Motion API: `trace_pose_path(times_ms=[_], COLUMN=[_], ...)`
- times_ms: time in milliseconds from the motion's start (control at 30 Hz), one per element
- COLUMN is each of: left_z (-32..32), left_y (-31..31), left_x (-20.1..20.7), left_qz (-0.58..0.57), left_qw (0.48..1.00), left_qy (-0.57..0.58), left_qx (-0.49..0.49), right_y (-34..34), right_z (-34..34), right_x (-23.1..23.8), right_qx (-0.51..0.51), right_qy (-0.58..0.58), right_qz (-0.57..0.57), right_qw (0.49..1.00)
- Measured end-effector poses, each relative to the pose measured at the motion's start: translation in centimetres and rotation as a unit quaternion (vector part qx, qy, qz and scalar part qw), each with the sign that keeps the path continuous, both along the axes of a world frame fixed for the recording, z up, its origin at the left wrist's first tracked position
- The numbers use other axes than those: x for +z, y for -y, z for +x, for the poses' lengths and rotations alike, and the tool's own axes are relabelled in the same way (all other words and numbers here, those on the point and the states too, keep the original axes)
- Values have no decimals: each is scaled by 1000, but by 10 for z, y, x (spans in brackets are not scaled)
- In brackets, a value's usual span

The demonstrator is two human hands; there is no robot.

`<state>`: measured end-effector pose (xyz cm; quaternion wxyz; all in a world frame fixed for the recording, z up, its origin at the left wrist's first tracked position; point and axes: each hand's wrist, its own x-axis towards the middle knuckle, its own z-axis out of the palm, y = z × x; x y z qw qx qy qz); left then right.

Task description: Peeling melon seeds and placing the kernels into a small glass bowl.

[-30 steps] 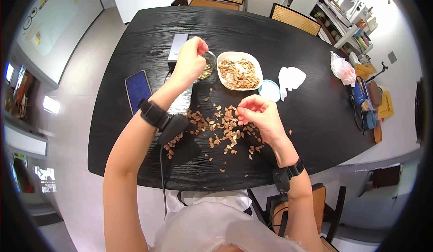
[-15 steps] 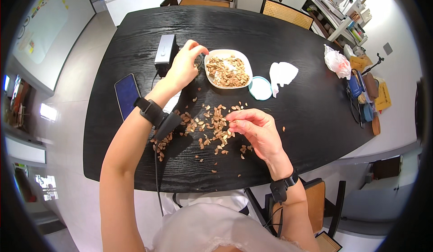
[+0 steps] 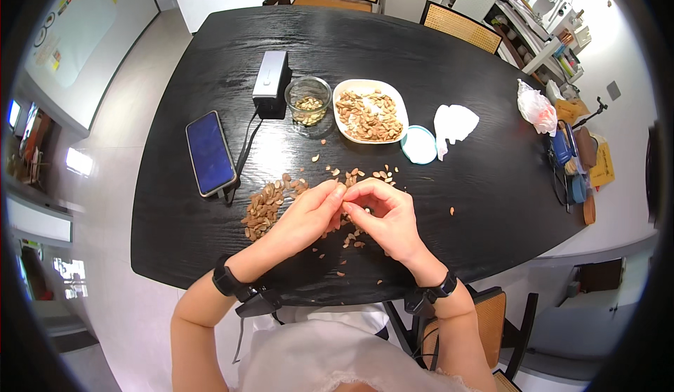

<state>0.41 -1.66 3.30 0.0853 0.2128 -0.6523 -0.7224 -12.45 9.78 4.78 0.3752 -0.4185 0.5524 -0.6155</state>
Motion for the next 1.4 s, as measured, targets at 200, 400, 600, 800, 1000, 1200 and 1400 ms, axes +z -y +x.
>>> trace_pose_path(times_ms=[200, 400, 600, 800, 1000, 1200, 1400], left_z=[-2, 3, 3, 4, 4, 3, 4], left_y=[-7, -13, -21, -22, -23, -24, -27], left_x=[-9, -14, -11, -14, -18, -18, -24], left_qz=[-9, 140, 189, 99, 57, 62, 63], left_qw=[997, 983, 972, 984, 987, 987, 987], left_qy=[-60, -100, -120, -129, -120, -113, -119], left_qx=[48, 58, 76, 77, 88, 92, 83], right_y=[2, 1, -1, -2, -1, -1, -3], right_z=[2, -1, 3, 1, 1, 0, -1], right_x=[-6, -8, -12, -19, -18, -19, -31], right_qx=[-38, -3, 4, 17, 22, 32, 39], right_qy=[31, 20, 174, 204, 207, 218, 212], right_qz=[3, -20, -6, -18, -16, -11, -23], right_qw=[999, 1000, 985, 979, 978, 975, 976])
